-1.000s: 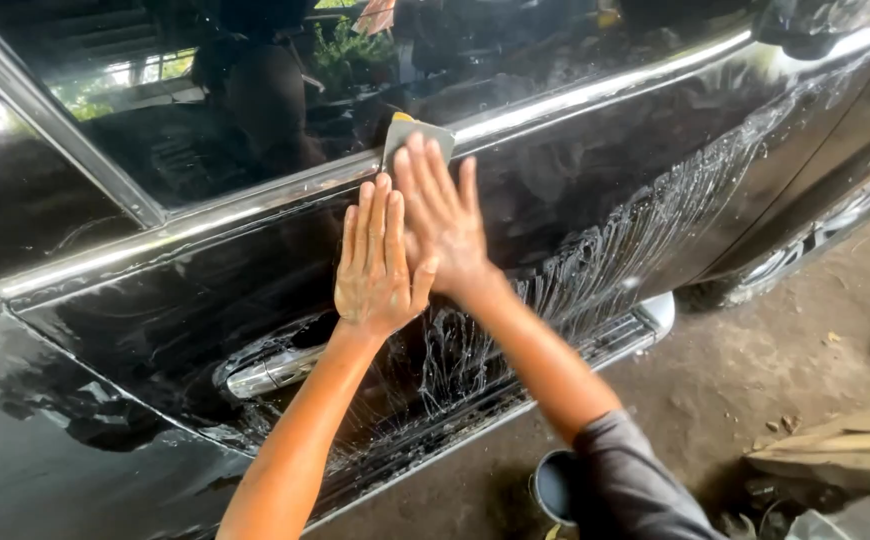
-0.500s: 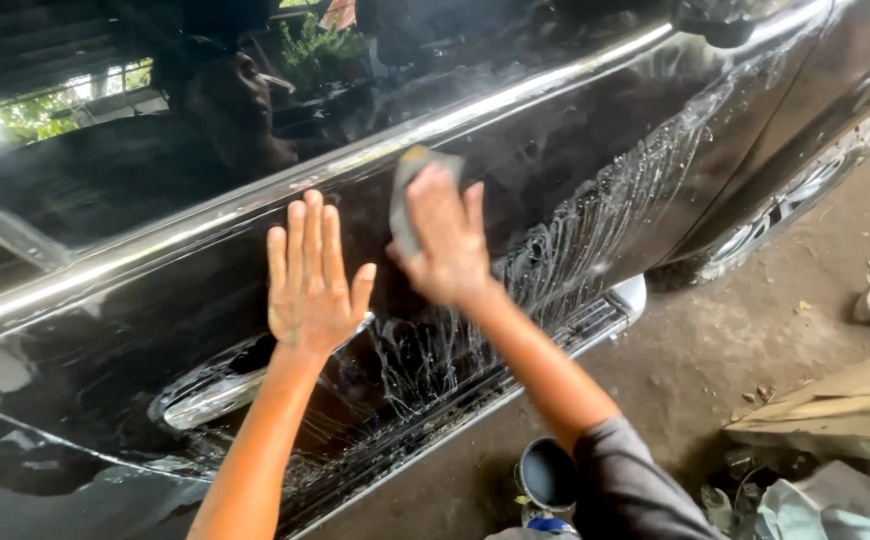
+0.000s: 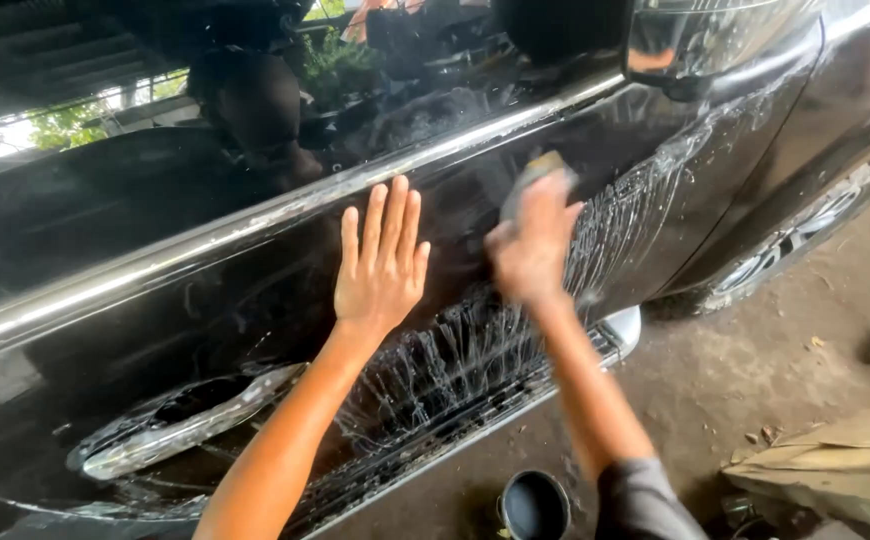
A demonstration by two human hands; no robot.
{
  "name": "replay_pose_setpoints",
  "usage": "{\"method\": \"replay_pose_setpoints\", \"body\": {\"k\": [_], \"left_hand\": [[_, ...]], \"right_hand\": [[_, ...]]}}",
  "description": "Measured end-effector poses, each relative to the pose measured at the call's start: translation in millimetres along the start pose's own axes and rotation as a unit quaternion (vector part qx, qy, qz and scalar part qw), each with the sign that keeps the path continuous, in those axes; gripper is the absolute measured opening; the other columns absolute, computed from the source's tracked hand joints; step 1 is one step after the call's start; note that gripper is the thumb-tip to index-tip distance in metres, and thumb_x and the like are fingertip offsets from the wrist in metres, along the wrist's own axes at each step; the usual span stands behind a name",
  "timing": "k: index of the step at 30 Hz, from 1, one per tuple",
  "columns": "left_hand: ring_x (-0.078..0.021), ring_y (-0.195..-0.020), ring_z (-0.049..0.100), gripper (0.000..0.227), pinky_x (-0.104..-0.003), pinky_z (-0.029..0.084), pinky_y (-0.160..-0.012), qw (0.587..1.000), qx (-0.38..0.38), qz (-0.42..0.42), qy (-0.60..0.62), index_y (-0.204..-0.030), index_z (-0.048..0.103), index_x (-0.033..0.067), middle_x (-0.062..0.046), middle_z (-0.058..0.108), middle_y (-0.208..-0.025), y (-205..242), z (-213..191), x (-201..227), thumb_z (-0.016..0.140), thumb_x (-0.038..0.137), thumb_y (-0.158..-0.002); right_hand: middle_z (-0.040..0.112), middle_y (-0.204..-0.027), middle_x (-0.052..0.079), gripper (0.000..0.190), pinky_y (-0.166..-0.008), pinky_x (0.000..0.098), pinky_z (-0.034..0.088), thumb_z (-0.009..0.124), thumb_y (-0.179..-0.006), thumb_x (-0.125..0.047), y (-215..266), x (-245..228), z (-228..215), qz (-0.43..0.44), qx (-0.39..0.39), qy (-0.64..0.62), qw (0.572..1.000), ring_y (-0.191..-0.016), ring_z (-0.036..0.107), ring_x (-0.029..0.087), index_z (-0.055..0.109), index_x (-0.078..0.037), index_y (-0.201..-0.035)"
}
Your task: Applying a protective or tinted film to the exterior body and window of a car.
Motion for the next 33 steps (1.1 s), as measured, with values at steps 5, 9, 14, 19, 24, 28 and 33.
{"method": "replay_pose_setpoints", "body": {"k": [5, 9, 14, 19, 24, 28, 33], "left_hand": [[-0.0339, -0.159, 0.022, 0.069, -0.056, 0.017, -0.128, 1.0, -0.011, -0.009, -0.013, -0.165, 0.033, 0.0022, -0.016, 0.026, -0.172, -2.4, 5.9, 2.6, 0.045, 0.045, -0.112], [-0.033, -0.159, 0.021, 0.069, -0.055, 0.016, -0.128, 0.999, -0.019, -0.011, -0.027, -0.166, 0.033, 0.0043, -0.014, 0.026, -0.172, -1.5, 5.9, 3.5, 0.043, 0.048, -0.114], [-0.0354, -0.16, 0.021, 0.073, -0.058, 0.014, -0.128, 1.0, -0.022, -0.012, -0.004, -0.169, 0.031, 0.0062, -0.015, 0.026, -0.173, 1.7, 11.1, 11.1, 0.043, 0.054, -0.115], [-0.0381, -0.159, 0.02, 0.076, -0.06, 0.014, -0.127, 0.998, -0.046, -0.032, -0.021, -0.17, 0.029, 0.0066, -0.017, 0.025, -0.173, 3.2, 19.3, 9.1, 0.044, 0.057, -0.115], [-0.038, -0.16, 0.02, 0.081, -0.06, 0.015, -0.128, 0.996, -0.055, -0.034, -0.06, -0.171, 0.027, 0.0077, -0.016, 0.025, -0.175, 5.9, 22.2, 7.2, 0.043, 0.059, -0.11], [-0.038, -0.16, 0.021, 0.081, -0.06, 0.016, -0.128, 0.995, -0.049, -0.043, -0.07, -0.172, 0.027, 0.0084, -0.016, 0.026, -0.175, 4.2, 20.2, 10.5, 0.043, 0.059, -0.11], [-0.0388, -0.159, 0.023, 0.08, -0.061, 0.017, -0.126, 0.995, -0.049, -0.041, -0.073, -0.169, 0.03, 0.0078, -0.017, 0.029, -0.173, 6.2, 24.5, 9.4, 0.044, 0.058, -0.108]], "right_hand": [[0.008, -0.174, 0.03, 0.065, -0.128, 0.067, 0.005, 0.043, -0.118, -0.022, -60.8, 145.1, -7.1, 0.143, 0.041, -0.016, 0.989, -0.163, 0.008, 0.046, 0.012, 0.005, -0.167], [0.002, -0.174, 0.032, 0.076, -0.132, 0.0668, 0.005, 0.043, -0.106, -0.021, 2.6, 10.6, -2.0, 0.119, 0.016, -0.043, 0.992, -0.164, 0.004, 0.048, 0.005, 0.008, -0.165], [0.008, -0.171, 0.026, 0.083, -0.128, 0.0622, 0.007, 0.053, -0.103, -0.033, -4.7, 102.6, 7.4, 0.009, 0.007, -0.035, 0.999, -0.16, 0.008, 0.042, 0.009, 0.004, -0.163], [0.002, -0.175, 0.03, 0.068, -0.131, 0.0596, 0.003, 0.044, -0.116, -0.024, -46.0, 187.7, -11.6, 0.174, 0.05, -0.087, 0.98, -0.164, 0.0, 0.042, 0.008, 0.003, -0.168], [0.001, -0.167, 0.034, 0.084, -0.123, 0.0664, 0.003, 0.049, -0.099, -0.017, 20.8, 77.5, 5.2, 0.072, -0.003, -0.088, 0.994, -0.156, 0.001, 0.047, -0.002, 0.008, -0.16], [0.008, -0.171, 0.025, 0.075, -0.13, 0.061, 0.006, 0.049, -0.106, -0.023, -40.3, 201.4, -22.6, 0.104, 0.039, -0.073, 0.991, -0.162, 0.005, 0.04, 0.007, -0.002, -0.165], [0.0, -0.178, 0.03, 0.063, -0.133, 0.0618, 0.0, 0.038, -0.12, -0.021, -48.2, 249.5, -7.8, 0.185, 0.114, -0.148, 0.965, -0.166, -0.002, 0.042, 0.005, -0.004, -0.17]]}}
Point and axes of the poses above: each hand's wrist, its own y-axis away from the middle knuckle, its own z-axis out of the palm, x = y × z, the point moved 10 cm from there along -y, towards the middle knuckle
